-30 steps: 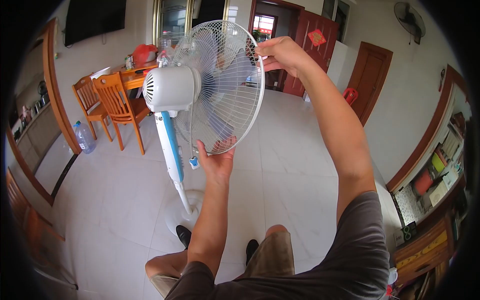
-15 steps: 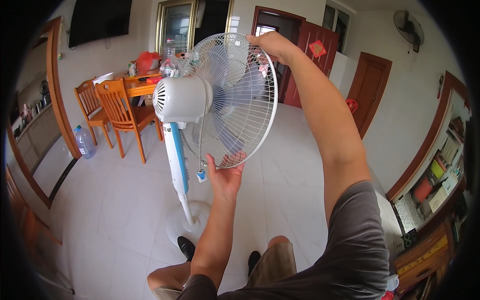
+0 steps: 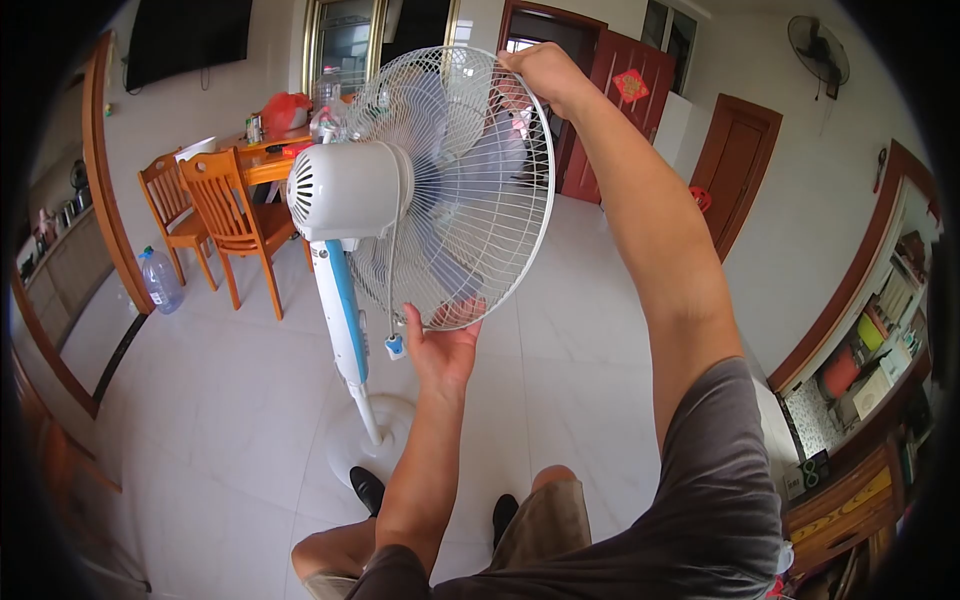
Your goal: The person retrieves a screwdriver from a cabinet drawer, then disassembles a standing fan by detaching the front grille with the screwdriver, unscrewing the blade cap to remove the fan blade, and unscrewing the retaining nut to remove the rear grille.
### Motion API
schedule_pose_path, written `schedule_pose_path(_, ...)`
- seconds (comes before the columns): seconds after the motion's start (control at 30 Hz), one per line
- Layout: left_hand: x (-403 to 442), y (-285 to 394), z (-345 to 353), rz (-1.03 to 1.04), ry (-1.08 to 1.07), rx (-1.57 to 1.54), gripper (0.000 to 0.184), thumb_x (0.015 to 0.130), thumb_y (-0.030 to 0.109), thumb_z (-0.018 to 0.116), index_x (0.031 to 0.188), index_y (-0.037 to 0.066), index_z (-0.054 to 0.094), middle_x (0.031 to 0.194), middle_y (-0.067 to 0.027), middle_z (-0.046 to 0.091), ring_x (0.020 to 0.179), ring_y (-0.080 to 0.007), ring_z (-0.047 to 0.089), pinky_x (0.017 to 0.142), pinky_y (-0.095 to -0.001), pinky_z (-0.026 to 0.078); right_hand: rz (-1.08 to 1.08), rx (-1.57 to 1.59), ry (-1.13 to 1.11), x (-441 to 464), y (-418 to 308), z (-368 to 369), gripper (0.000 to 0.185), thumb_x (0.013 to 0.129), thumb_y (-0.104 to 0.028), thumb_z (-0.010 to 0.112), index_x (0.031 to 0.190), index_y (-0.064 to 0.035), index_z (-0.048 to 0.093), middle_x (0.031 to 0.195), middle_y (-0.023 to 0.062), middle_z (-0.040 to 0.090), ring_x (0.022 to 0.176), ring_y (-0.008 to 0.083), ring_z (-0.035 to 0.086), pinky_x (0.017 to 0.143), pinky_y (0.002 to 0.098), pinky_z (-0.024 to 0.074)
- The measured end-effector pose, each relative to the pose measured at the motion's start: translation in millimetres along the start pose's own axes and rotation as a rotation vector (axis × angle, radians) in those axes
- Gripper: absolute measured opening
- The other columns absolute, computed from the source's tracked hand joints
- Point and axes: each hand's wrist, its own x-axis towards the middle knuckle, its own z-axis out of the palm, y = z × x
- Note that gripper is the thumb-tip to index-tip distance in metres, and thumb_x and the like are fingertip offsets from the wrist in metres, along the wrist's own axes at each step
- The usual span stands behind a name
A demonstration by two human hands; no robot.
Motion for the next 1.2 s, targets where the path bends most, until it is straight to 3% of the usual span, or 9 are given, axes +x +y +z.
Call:
schedule_pose_path(0.13,-2,-1,4,-0.023,-0.015,-0.052,0.074,0.087,0.050,0.055,0.139,0.004,0.027,0.134,-0.0195,0.039,0.123,-0.0384,0.040,0.104,-0.0546,0.034,0.088,0.259,0.047,-15,-5,2,0.024,0.093,-0.013,0.053,0.103,0.0077,0.062,0.087,0.0133,0.066,0.071,0.0172,0.064,0.059,0.0278,0.0529)
schedule_pose_path(0.23,0,-8,3,0.051,-0.016,-0.043,0.075,0.085,0.052,0.057,0.129,-0.004,0.035,0.124,-0.0205,0.047,0.114,-0.0389,0.048,0.098,-0.0555,0.039,0.091,0.385,-0.019,-1,35,1,0.023,0.093,-0.011,0.052,0.105,0.0064,0.061,0.087,0.0130,0.066,0.072,0.0172,0.064,0.060,0.0277,0.0540)
schedule_pose_path(0.37,-3,-4,9,0.066,0.021,-0.007,0.076,0.085,0.054,0.056,0.127,-0.005,0.036,0.125,-0.0218,0.046,0.113,-0.0392,0.048,0.098,-0.0553,0.039,0.099,0.549,0.045,-17,16,10,0.023,0.093,-0.016,0.053,0.099,0.0051,0.061,0.080,0.0095,0.063,0.064,0.0153,0.060,0.057,0.0274,0.0516)
schedule_pose_path(0.4,-4,-3,10,0.053,0.019,-0.015,0.076,0.085,0.055,0.055,0.127,-0.005,0.036,0.126,-0.0220,0.046,0.114,-0.0394,0.048,0.098,-0.0554,0.039,0.080,0.534,0.021,-15,15,14,0.032,0.094,-0.025,0.053,0.100,0.0053,0.060,0.076,0.0084,0.061,0.061,0.0151,0.058,0.055,0.0281,0.0497)
schedule_pose_path(0.6,-6,4,0,0.027,-0.015,0.003,0.081,0.083,0.059,0.054,0.131,-0.004,0.033,0.129,-0.0222,0.044,0.116,-0.0397,0.047,0.100,-0.0555,0.038,0.192,0.390,-0.048,-31,-6,19,0.040,0.095,-0.040,0.046,0.108,-0.0055,0.059,0.088,0.0050,0.061,0.069,0.0162,0.057,0.056,0.0321,0.0464)
schedule_pose_path(0.7,-8,5,-3,0.017,-0.023,0.002,0.086,0.082,0.061,0.054,0.134,-0.002,0.029,0.132,-0.0212,0.040,0.118,-0.0389,0.045,0.100,-0.0554,0.037,0.223,0.433,-0.079,-27,4,15,0.036,0.096,-0.040,0.046,0.115,-0.0116,0.059,0.095,0.0034,0.060,0.073,0.0170,0.058,0.060,0.0329,0.0469)
schedule_pose_path(0.8,-3,14,-12,0.007,0.018,-0.009,0.088,0.081,0.064,0.053,0.137,0.001,0.026,0.134,-0.0193,0.038,0.119,-0.0373,0.043,0.099,-0.0551,0.038,0.147,0.555,-0.073,-29,11,16,0.036,0.096,-0.036,0.045,0.114,-0.0078,0.058,0.089,0.0045,0.062,0.065,0.0166,0.063,0.044,0.0269,0.0464)
schedule_pose_path(1.03,2,13,-2,0.059,-0.036,0.190,0.083,0.083,0.068,0.046,0.138,0.008,0.028,0.133,-0.0166,0.038,0.114,-0.0327,0.045,0.094,-0.0529,0.042,0.187,0.560,-0.054,-36,9,13,0.039,0.096,-0.040,0.046,0.119,-0.0120,0.058,0.098,0.0036,0.062,0.071,0.0165,0.063,0.050,0.0274,0.0480)
schedule_pose_path(1.2,5,20,-22,0.042,0.136,0.063,0.078,0.084,0.066,0.045,0.136,0.010,0.031,0.129,-0.0160,0.040,0.115,-0.0340,0.045,0.094,-0.0545,0.042,0.224,0.680,-0.119,-33,34,24,0.034,0.089,-0.026,0.060,0.118,-0.0073,0.060,0.092,0.0069,0.065,0.071,0.0154,0.064,0.057,0.0271,0.0536)
